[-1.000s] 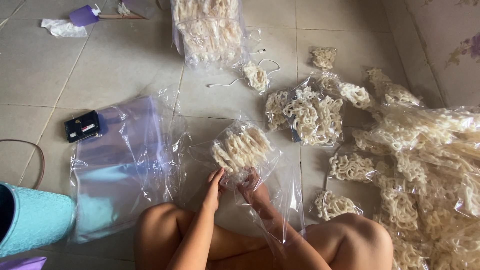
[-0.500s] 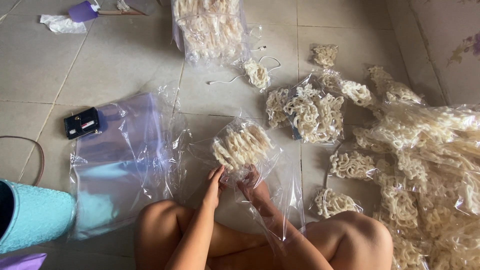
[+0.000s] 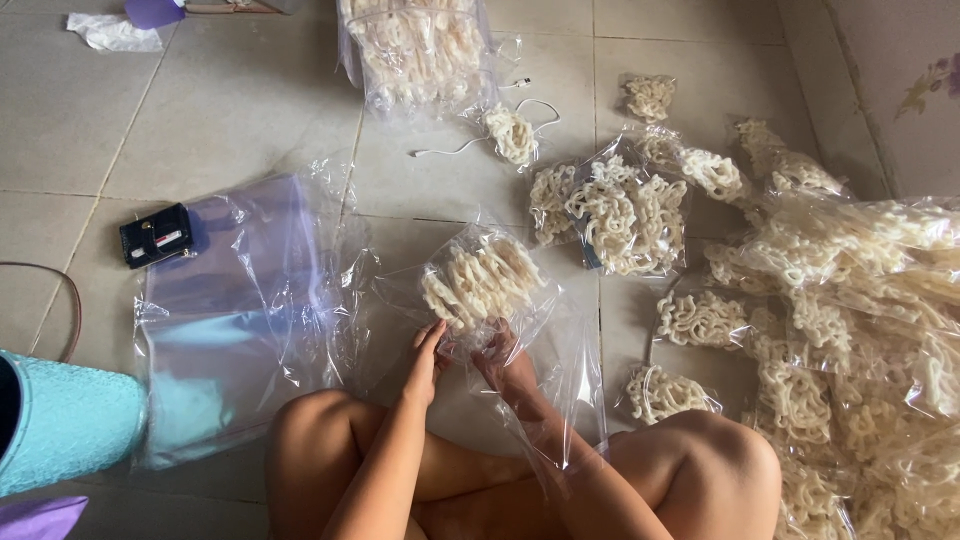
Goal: Packing white crackers into clear plastic bags while sitting on the floor.
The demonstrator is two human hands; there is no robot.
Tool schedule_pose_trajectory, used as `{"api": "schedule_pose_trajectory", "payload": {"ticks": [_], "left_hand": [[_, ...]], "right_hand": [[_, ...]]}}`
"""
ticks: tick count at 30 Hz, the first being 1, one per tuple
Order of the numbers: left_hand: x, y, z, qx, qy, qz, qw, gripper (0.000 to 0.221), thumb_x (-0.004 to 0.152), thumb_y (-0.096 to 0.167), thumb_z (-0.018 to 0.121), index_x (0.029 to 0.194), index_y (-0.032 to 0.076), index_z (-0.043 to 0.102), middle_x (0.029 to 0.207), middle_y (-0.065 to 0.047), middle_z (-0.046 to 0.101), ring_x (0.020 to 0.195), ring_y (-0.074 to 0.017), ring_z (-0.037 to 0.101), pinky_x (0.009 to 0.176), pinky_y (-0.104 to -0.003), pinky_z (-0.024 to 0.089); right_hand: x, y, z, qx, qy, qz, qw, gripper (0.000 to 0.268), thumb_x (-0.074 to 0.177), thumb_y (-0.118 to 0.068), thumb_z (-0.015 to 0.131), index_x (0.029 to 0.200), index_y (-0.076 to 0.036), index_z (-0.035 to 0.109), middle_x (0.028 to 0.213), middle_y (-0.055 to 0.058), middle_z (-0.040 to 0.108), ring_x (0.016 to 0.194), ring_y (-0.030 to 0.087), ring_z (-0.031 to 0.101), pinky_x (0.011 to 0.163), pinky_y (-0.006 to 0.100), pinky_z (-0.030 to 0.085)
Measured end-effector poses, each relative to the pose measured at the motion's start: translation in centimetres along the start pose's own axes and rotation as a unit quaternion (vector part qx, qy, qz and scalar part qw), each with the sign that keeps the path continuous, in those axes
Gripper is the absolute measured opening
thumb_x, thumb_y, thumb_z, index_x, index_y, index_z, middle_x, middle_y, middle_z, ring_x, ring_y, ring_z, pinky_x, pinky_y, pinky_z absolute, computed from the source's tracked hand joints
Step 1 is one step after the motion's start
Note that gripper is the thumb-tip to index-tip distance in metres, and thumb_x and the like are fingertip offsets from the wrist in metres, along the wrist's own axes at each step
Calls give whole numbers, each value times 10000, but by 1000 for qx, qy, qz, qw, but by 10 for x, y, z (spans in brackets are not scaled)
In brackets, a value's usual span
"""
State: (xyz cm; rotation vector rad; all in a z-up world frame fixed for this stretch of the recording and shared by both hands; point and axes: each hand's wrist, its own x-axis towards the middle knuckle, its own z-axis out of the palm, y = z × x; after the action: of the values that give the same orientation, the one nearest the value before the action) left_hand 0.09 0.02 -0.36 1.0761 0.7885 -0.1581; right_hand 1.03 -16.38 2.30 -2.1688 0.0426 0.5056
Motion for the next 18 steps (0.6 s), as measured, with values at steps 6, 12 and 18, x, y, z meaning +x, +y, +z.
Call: {"api": "schedule_pose_trajectory", "payload": {"ticks": [6, 12, 18], "left_hand": [[9, -9, -4, 0, -2, 7, 1000, 466, 848, 491, 828, 1134, 180, 633, 1033, -21, 592, 896, -205, 636, 679, -280, 398], [3, -3, 0, 9, 3, 4, 1000, 450, 859, 488, 815, 1135, 185, 628, 1021, -15, 578, 881, -204, 646, 652, -273, 407], [7, -6, -2, -3, -2, 5, 1000, 465, 836, 498, 835, 1118, 194, 624, 1006, -18, 607, 876, -186, 645, 679, -259, 408]], "right_hand": [[3, 9, 6, 4, 8, -7, 1000, 662, 844, -289, 699, 1429, -135, 429, 1076, 179, 696, 1051, 468, 712, 937, 612, 570], [1, 1, 4, 10, 9, -12, 1000, 657, 852, -272, 683, 1432, -109, 422, 1086, 195, 701, 1067, 491, 703, 933, 634, 561], [2, 5, 5, 37, 4, -34, 999, 632, 849, -278, 659, 1418, -123, 432, 1063, 216, 687, 1043, 522, 692, 910, 641, 555]]}}
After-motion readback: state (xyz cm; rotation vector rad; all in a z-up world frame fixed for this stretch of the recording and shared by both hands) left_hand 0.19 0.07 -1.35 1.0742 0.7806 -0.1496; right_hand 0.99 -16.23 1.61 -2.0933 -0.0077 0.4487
